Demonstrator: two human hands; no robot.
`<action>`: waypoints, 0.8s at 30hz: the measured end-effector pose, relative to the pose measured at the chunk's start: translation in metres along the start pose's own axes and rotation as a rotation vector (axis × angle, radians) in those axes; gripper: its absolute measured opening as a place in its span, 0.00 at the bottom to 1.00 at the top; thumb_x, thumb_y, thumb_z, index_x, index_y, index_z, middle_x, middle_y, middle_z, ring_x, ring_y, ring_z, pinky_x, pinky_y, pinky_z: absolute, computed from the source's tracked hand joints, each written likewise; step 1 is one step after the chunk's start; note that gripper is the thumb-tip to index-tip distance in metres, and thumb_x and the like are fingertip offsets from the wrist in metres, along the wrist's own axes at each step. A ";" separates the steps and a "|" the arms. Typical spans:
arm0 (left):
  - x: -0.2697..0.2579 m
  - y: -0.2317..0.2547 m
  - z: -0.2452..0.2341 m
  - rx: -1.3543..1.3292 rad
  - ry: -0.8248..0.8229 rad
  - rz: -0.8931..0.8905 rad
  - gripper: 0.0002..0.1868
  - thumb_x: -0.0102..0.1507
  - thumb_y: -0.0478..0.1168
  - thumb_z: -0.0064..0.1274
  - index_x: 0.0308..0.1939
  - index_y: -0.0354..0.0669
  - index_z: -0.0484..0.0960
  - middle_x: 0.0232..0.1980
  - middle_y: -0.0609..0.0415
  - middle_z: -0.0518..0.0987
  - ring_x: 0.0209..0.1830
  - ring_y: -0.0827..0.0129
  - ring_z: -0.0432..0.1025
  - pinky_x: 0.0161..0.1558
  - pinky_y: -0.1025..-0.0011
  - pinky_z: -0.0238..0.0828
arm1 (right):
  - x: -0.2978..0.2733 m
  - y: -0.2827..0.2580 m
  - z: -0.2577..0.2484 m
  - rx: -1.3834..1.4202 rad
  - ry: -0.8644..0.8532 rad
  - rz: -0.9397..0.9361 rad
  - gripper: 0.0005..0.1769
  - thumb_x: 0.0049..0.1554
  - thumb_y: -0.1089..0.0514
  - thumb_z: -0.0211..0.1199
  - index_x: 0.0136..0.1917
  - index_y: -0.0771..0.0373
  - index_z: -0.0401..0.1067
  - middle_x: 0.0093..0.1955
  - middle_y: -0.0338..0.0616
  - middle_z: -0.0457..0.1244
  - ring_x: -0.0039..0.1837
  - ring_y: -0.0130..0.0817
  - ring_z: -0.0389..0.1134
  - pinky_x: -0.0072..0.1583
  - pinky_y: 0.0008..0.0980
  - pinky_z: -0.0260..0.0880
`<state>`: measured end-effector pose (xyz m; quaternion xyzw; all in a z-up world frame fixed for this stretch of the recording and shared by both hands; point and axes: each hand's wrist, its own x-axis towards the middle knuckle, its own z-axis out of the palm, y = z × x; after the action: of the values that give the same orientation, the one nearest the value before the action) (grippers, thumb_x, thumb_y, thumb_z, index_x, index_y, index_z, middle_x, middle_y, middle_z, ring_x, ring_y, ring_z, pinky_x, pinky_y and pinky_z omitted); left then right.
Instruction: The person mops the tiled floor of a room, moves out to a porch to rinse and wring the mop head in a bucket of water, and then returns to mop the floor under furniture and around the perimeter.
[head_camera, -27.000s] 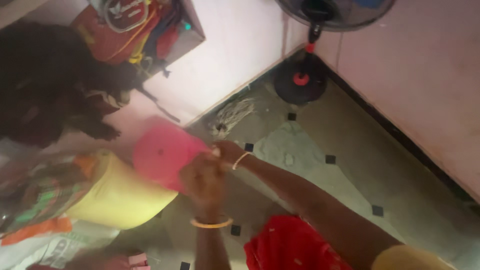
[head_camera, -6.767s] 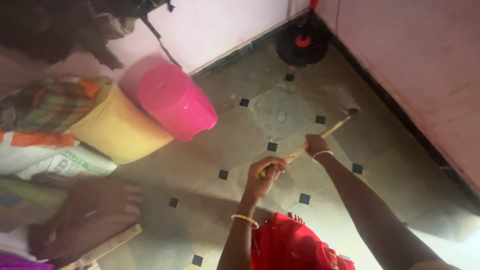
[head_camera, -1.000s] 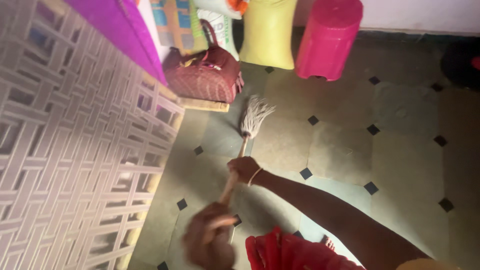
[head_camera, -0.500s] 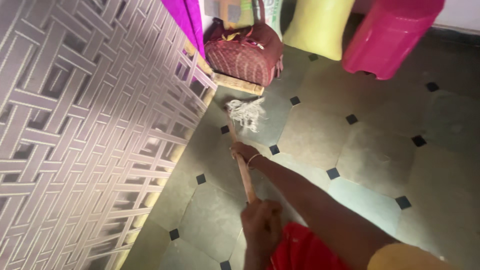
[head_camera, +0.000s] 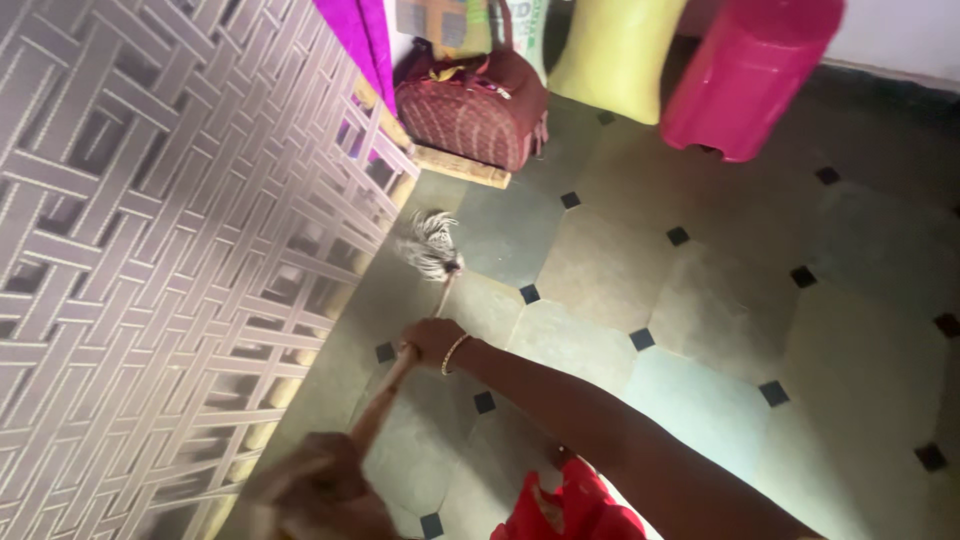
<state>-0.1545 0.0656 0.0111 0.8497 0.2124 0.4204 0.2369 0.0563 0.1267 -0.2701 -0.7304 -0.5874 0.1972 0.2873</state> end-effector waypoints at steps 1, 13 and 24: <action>-0.005 0.008 -0.005 0.077 0.088 -0.037 0.07 0.58 0.32 0.47 0.26 0.41 0.66 0.29 0.52 0.72 0.24 0.70 0.69 0.27 0.73 0.68 | -0.010 0.000 -0.005 -0.047 0.020 0.033 0.08 0.54 0.49 0.63 0.45 0.52 0.74 0.44 0.45 0.69 0.51 0.48 0.72 0.53 0.49 0.72; -0.073 0.020 0.071 -0.466 0.185 0.057 0.13 0.67 0.38 0.47 0.27 0.41 0.73 0.26 0.56 0.73 0.18 0.76 0.62 0.20 0.73 0.57 | -0.234 0.071 -0.029 -0.180 0.407 0.458 0.13 0.60 0.45 0.61 0.43 0.55 0.72 0.42 0.47 0.69 0.48 0.50 0.73 0.48 0.50 0.73; -0.085 0.057 0.003 -1.055 -0.051 -0.543 0.15 0.67 0.27 0.32 0.28 0.34 0.71 0.16 0.61 0.61 0.11 0.82 0.52 0.14 0.76 0.51 | -0.308 0.038 0.033 -0.278 0.457 0.631 0.10 0.54 0.49 0.63 0.39 0.55 0.74 0.41 0.45 0.69 0.45 0.49 0.72 0.48 0.47 0.73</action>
<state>-0.1899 -0.0281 -0.0094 0.5423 0.1787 0.3729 0.7314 -0.0076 -0.1716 -0.3355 -0.9315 -0.2768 0.0273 0.2345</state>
